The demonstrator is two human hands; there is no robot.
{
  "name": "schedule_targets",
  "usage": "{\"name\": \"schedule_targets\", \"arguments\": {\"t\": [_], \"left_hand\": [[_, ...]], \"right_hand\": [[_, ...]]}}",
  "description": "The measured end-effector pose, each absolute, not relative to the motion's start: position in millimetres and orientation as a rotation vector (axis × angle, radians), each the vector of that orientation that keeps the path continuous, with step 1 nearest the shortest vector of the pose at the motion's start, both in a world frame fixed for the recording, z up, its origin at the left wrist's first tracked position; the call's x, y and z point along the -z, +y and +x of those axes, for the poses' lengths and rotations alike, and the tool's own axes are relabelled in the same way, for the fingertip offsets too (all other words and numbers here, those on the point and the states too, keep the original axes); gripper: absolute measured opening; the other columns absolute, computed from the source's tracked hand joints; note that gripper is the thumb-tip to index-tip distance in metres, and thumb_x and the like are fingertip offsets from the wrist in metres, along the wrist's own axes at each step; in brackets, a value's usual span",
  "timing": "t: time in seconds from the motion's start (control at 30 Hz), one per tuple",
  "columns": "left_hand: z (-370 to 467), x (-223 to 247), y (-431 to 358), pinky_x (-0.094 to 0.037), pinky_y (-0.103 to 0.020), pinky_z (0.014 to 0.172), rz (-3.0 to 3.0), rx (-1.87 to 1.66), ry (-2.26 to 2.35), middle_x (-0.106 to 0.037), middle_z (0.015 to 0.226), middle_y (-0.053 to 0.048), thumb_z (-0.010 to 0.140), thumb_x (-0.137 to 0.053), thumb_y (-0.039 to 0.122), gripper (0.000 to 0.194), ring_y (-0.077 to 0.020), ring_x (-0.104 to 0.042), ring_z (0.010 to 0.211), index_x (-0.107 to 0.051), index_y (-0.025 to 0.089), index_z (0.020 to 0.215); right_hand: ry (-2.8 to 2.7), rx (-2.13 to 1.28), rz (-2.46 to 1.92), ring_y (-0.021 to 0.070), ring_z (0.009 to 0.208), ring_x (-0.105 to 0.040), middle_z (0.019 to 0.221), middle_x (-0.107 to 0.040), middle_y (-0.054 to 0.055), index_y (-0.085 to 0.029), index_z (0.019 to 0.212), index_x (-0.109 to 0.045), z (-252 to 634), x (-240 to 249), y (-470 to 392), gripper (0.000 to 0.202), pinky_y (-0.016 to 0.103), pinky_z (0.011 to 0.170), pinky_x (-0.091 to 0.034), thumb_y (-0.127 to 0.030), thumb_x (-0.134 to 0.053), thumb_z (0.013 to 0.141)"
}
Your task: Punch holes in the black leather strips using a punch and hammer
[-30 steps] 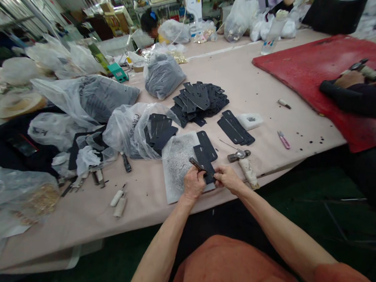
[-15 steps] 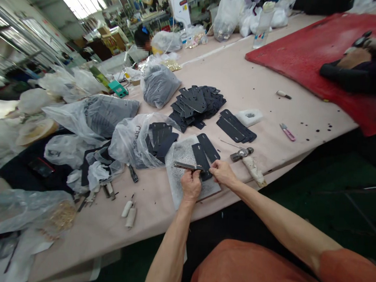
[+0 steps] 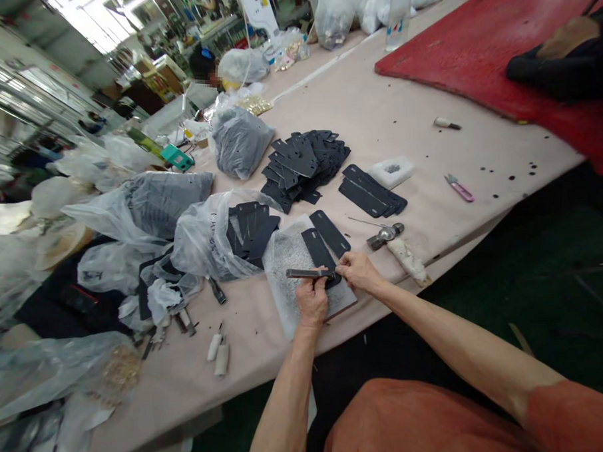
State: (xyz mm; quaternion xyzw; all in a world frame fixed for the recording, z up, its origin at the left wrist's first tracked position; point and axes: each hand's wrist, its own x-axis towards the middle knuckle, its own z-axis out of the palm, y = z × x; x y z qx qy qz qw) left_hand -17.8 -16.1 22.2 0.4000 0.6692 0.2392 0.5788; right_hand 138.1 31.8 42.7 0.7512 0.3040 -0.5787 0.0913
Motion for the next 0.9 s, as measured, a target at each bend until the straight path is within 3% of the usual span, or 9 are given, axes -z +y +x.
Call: {"name": "schedule_targets", "arguments": {"t": [0.23,0.47,0.9], "left_hand": [[-20,-27,-18,-0.051,-0.035,0.097,0.999,-0.586,1.557,-0.069,0.106,-0.008,0.091,-0.053,0.036,0.028,-0.0159,-0.065,0.101,-0.069,0.015,0.101],[-17,-18,-19,-0.049,-0.037,0.1,1.224,-0.596,1.479,-0.069,0.105,-0.006,0.091,-0.053,0.027,0.021,-0.0163,-0.065,0.102,-0.069,0.016,0.1],[-16,-16,-19,-0.053,-0.029,0.09,1.191,-0.593,1.552,-0.07,0.099,-0.006,0.089,-0.055,0.026,0.021,-0.0149,-0.067,0.095,-0.069,0.015,0.1]], "right_hand": [[0.884,1.733,2.224,0.0125,0.044,-0.054,0.049,-0.055,0.001,-0.012,0.079,-0.059,137,-44,33,0.011,0.019,0.048,-0.037,-0.022,-0.058,0.076],[0.893,1.73,2.235,0.0124,0.045,-0.056,0.054,-0.057,0.001,-0.012,0.08,-0.058,137,-44,32,0.011,0.02,0.047,-0.038,-0.023,-0.058,0.078],[0.89,1.717,2.205,0.0113,0.045,-0.054,0.051,-0.055,0.0,-0.012,0.082,-0.058,138,-44,33,0.013,0.019,0.047,-0.036,-0.024,-0.057,0.077]]}}
